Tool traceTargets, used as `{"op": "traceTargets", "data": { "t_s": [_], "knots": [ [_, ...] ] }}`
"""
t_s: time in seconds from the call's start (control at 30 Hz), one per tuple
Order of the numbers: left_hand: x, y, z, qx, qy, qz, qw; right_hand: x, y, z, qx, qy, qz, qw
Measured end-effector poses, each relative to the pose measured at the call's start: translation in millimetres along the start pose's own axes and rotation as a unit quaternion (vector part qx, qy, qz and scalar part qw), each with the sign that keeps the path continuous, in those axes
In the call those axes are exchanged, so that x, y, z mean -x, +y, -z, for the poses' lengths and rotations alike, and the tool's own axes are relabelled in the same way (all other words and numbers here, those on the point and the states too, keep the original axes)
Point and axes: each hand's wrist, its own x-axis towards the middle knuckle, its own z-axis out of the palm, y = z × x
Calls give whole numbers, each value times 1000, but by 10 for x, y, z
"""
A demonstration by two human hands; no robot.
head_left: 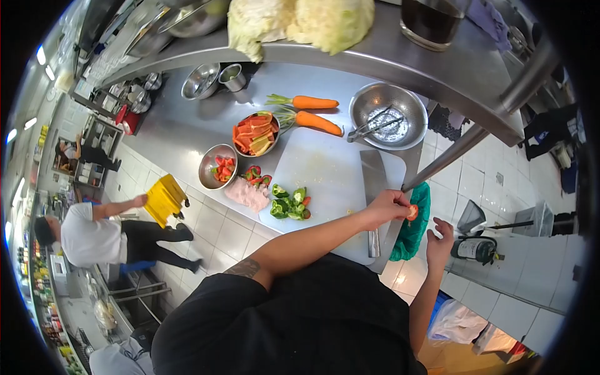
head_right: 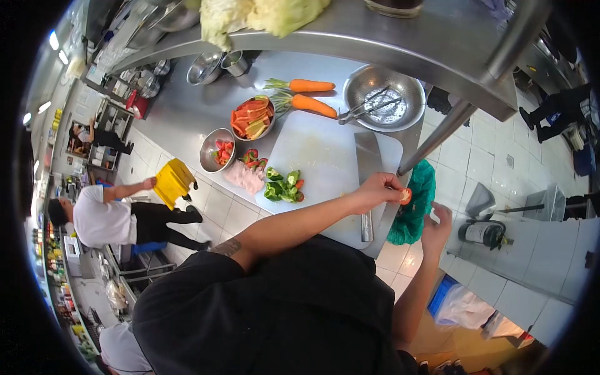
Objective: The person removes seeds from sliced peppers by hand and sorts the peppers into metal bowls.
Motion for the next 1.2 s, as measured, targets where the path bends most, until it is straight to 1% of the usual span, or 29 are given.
{"op": "traceTargets", "data": {
  "t_s": [0.03,0.07,0.1,0.13,0.17,0.2,0.23,0.3,0.37,0.43,0.47,0.5,0.53,0.57,0.63,0.67,0.7,0.73,0.77,0.8,0.83,0.87,0.93,0.97,1.03,1.07,1.1,1.17,1.2],
  "knots": [
    [24,1,-42,4,2,-4,1000,-9,-13,-2,3,-3,5,1000],
    [57,-3,-99,-111,54,-43,991,-12,-32,-3,-42,-33,-52,997],
    [90,0,-145,-224,107,-80,965,-30,-87,-9,-86,-64,-107,989],
    [104,-29,-193,-239,112,-128,956,-2,-332,-44,-81,-69,-100,989],
    [104,-48,-239,-231,116,-134,957,87,-586,-108,-73,-52,-64,994],
    [99,-61,-287,-279,91,-222,930,186,-893,-169,-65,-34,-27,997],
    [139,-6,-315,-324,66,-307,892,227,-923,-184,-55,-32,-15,998],
    [197,52,-337,-306,55,-303,901,304,-914,-196,-40,-30,1,999],
    [179,44,-352,-295,76,-310,901,382,-810,-172,-45,-13,-8,999],
    [132,-43,-391,-291,72,-338,892,343,-587,-150,-56,-53,-73,994],
    [110,-77,-374,-290,71,-362,883,375,-550,-157,-114,-45,-48,991],
    [140,-46,-337,-289,73,-363,883,437,-715,-181,-173,-39,-23,984],
    [200,5,-309,-289,45,-349,890,508,-1076,-234,-81,-15,-5,997],
    [262,43,-287,-288,14,-333,898,509,-1086,-236,-79,-13,-8,997],
    [451,153,-28,-263,42,-315,911,523,-1050,-212,-30,27,-49,998],
    [560,218,183,-251,66,-308,915,561,-1098,-250,-31,62,-43,997],
    [651,217,480,-255,133,-318,903,587,-1013,-246,-29,66,-52,996],
    [900,372,807,-273,207,-314,886,584,-861,-243,-70,-4,-54,996],
    [1068,416,1252,-326,280,-326,842,613,-739,-272,-113,-72,-54,990],
    [1279,459,1669,-340,342,-303,822,685,-741,-433,-127,-45,-32,990],
    [1477,475,2085,-352,384,-297,800,722,-782,-577,-124,-40,-38,991],
    [1651,455,2480,-429,414,-248,764,738,-835,-714,-92,-71,-41,992],
    [1976,500,2866,-531,363,-114,757,746,-1074,-1051,-55,-131,-35,989],
    [1996,473,2923,-529,364,-111,759,753,-1238,-1262,-49,-156,-27,986],
    [2009,432,3032,-547,338,-108,758,738,-1423,-1773,-82,-244,2,966],
    [2003,494,2934,-545,355,-141,746,729,-1546,-2030,-70,-255,28,964],
    [1969,523,2841,-544,355,-142,747,716,-1666,-2261,-57,-264,54,961],
    [1873,549,2677,-493,352,-196,771,691,-1836,-2619,-6,-205,140,969],
    [1818,524,2622,-458,311,-185,812,660,-1828,-2708,-4,-206,142,968]
  ]
}}
